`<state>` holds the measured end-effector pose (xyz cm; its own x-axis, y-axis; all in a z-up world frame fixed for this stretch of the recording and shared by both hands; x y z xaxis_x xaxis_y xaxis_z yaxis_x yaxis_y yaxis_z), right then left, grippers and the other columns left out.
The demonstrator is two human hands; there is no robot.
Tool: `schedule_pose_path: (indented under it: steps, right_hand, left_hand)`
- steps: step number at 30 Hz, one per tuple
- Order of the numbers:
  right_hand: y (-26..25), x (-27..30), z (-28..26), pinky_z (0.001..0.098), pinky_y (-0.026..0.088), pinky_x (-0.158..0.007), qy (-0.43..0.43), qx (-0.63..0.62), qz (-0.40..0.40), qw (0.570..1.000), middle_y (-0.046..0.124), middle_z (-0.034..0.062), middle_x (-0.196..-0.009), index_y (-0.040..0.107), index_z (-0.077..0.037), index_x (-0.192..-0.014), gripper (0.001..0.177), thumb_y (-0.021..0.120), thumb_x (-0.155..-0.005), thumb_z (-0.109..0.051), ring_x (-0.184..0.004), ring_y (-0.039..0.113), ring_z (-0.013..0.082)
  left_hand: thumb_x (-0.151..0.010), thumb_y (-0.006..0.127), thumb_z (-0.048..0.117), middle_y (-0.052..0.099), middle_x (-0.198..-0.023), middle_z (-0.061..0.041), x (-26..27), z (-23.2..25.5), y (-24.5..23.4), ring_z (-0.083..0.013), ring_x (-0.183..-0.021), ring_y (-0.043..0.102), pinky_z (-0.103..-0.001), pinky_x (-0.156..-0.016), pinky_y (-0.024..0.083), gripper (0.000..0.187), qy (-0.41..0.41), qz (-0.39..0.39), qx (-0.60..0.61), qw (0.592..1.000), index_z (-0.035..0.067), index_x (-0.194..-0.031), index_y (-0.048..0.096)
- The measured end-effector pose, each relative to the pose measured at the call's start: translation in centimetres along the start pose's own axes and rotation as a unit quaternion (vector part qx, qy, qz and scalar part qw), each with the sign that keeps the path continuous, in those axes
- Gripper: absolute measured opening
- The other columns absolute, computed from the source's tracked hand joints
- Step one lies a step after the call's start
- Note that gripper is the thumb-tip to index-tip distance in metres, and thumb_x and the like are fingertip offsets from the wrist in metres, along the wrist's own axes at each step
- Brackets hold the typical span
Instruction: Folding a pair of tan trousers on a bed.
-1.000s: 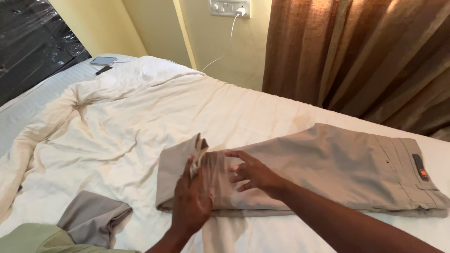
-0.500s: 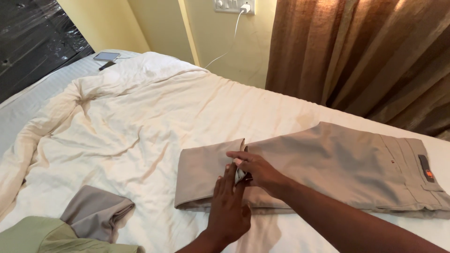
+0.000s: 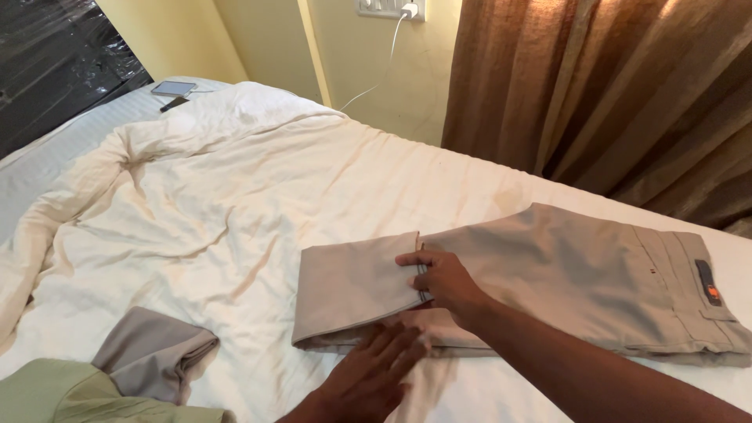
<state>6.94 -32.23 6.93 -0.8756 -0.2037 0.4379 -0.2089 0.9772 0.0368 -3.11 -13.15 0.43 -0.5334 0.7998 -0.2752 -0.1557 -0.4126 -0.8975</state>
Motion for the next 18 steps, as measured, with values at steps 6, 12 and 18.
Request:
schedule_pose_path:
  steps: [6,12,18]
  right_hand:
    - [0.2,0.8,-0.5,0.0389,0.064,-0.077,0.001,0.015,0.043,0.999,0.069,0.0125,-0.116,0.065,-0.006,-0.135,0.057,0.052,-0.083,0.014,-0.093,0.071,0.0223]
    - [-1.2,0.0,0.1,0.0331,0.052,-0.065,-0.023,0.056,0.059,0.996,0.066,0.0108,-0.120,0.057,-0.014,-0.148,0.083,0.050,-0.075,0.023,-0.084,0.064,0.0195]
    - [-1.7,1.2,-1.0,0.0333,0.052,-0.065,0.014,0.112,0.082,0.990,0.064,0.0117,-0.121,0.052,-0.029,-0.154,0.093,0.051,-0.077,0.023,-0.078,0.058,0.0201]
  left_hand:
    - [-0.105,0.051,0.032,0.060,-0.133,-0.026,0.6,-4.6,3.5,-0.0459,-0.121,0.056,-0.057,-0.103,0.039,0.050,-0.193,0.009,-0.013,0.981,0.001,-0.144,0.055]
    - [-0.097,0.052,0.038,0.073,-0.110,-0.011,2.9,-7.8,3.7,-0.0360,-0.100,0.067,-0.053,-0.083,0.052,0.035,-0.346,0.047,-0.088,0.933,0.019,-0.115,0.074]
    - [-0.096,0.053,0.052,0.071,-0.120,-0.010,1.4,-7.4,3.5,-0.0352,-0.106,0.064,-0.053,-0.086,0.050,0.047,-0.445,0.022,-0.128,0.886,0.020,-0.125,0.071]
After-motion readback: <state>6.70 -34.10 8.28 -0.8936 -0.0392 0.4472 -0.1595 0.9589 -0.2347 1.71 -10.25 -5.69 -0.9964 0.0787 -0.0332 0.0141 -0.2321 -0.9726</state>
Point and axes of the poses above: each hand's wrist, its own x-axis away from the middle knuckle, its own y-axis out of the palm, z = x × y, the point moved 2 cm from there along -x, towards the middle knuckle
